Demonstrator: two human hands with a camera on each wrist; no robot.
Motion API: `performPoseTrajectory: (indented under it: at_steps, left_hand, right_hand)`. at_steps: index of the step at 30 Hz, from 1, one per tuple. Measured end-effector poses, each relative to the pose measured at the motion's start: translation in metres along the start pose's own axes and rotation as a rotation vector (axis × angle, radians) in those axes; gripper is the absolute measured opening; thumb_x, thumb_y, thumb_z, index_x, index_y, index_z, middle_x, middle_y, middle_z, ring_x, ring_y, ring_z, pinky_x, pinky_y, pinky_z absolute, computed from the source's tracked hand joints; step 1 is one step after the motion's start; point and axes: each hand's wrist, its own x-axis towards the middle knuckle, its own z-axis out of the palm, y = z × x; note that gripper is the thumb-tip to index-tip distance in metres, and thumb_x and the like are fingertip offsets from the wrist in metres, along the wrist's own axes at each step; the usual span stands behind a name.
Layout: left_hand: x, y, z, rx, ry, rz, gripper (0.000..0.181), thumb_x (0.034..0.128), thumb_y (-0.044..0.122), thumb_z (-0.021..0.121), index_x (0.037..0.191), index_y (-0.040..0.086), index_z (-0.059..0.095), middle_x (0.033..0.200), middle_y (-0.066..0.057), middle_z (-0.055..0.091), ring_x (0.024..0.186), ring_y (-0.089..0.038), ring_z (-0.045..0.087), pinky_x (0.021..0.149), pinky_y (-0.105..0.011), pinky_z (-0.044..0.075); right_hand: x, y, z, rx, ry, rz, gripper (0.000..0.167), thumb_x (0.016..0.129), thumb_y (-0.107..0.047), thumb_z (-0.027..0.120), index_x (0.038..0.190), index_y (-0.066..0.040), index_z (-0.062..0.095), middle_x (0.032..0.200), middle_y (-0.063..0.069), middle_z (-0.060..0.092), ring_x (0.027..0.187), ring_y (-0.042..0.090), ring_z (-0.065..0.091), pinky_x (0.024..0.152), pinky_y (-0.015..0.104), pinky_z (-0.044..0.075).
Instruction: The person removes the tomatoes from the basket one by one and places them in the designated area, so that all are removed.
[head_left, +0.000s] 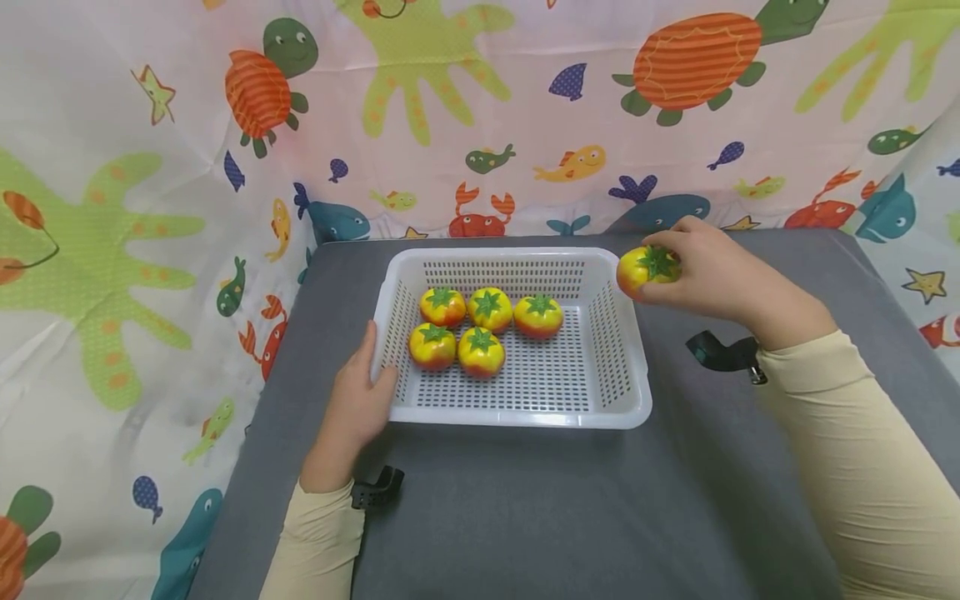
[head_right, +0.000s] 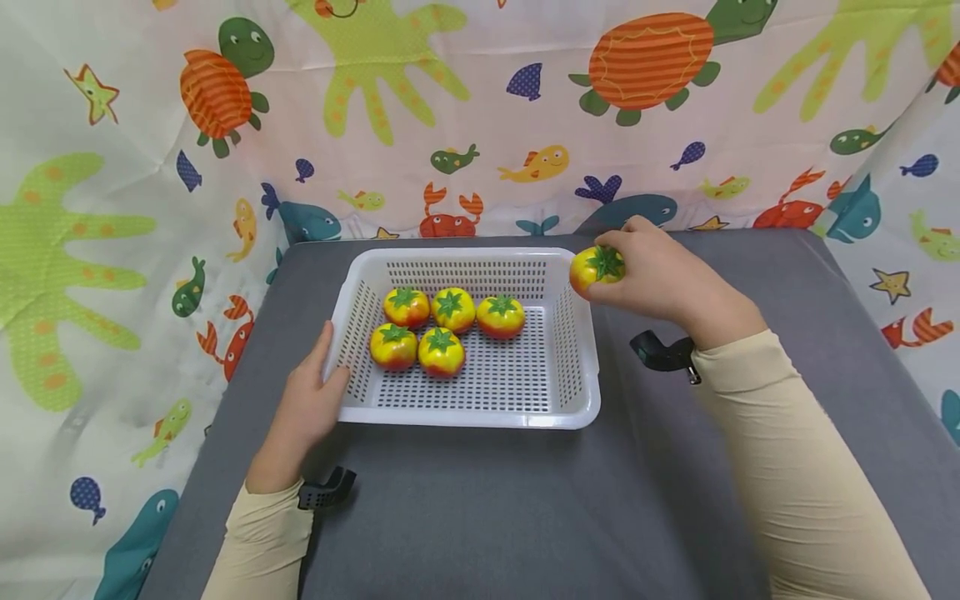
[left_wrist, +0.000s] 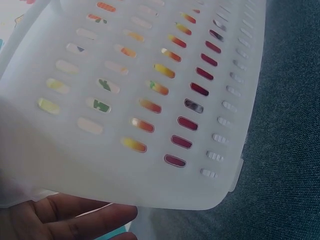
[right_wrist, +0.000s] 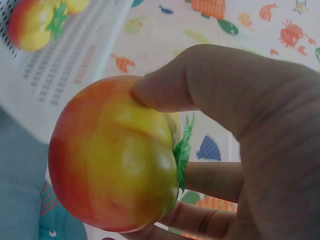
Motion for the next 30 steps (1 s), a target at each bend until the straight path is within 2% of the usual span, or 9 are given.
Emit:
performPoseTrajectory:
  at_steps: [6, 13, 21, 30]
  left_hand:
    - [-0.001, 0.0, -0.001, 0.004, -0.002, 0.012, 0.077, 0.1046, 0.023, 0.052, 0.17, 0.021, 0.012, 0.17, -0.011, 0.033, 0.133, -0.037, 0.06, 0.093, -0.054, 0.055]
    - [-0.001, 0.001, -0.002, 0.01, 0.01, 0.023, 0.077, 0.1041, 0.023, 0.052, 0.17, 0.021, 0.013, 0.169, -0.011, 0.035, 0.133, -0.037, 0.061, 0.093, -0.055, 0.055]
    - [-0.002, 0.0, -0.003, 0.003, 0.006, 0.01, 0.077, 0.104, 0.022, 0.052, 0.17, 0.021, 0.013, 0.17, -0.01, 0.033, 0.135, -0.037, 0.059, 0.094, -0.055, 0.054]
    - [-0.002, -0.001, -0.001, -0.019, 0.009, 0.016, 0.076, 0.1039, 0.021, 0.05, 0.17, 0.021, 0.013, 0.171, -0.01, 0.031, 0.138, -0.036, 0.056, 0.101, -0.056, 0.051]
  right_hand:
    - [-0.007, 0.022, 0.005, 0.024, 0.023, 0.038, 0.073, 0.086, -0.038, 0.083, 0.14, 0.005, 0.06, 0.128, 0.027, 0.051, 0.109, 0.043, 0.05, 0.085, 0.058, 0.057]
    - [-0.009, 0.045, 0.017, 0.041, -0.003, 0.068, 0.073, 0.088, -0.039, 0.079, 0.141, 0.007, 0.057, 0.124, 0.028, 0.051, 0.108, 0.042, 0.047, 0.081, 0.054, 0.051]
    - [-0.001, 0.062, 0.039, 0.083, -0.026, 0.075, 0.072, 0.089, -0.039, 0.08, 0.139, 0.008, 0.059, 0.121, 0.028, 0.052, 0.105, 0.04, 0.048, 0.081, 0.051, 0.049]
    - [0.009, 0.078, 0.063, 0.153, -0.037, 0.107, 0.073, 0.089, -0.036, 0.081, 0.14, 0.01, 0.057, 0.124, 0.03, 0.05, 0.107, 0.044, 0.048, 0.087, 0.058, 0.051]
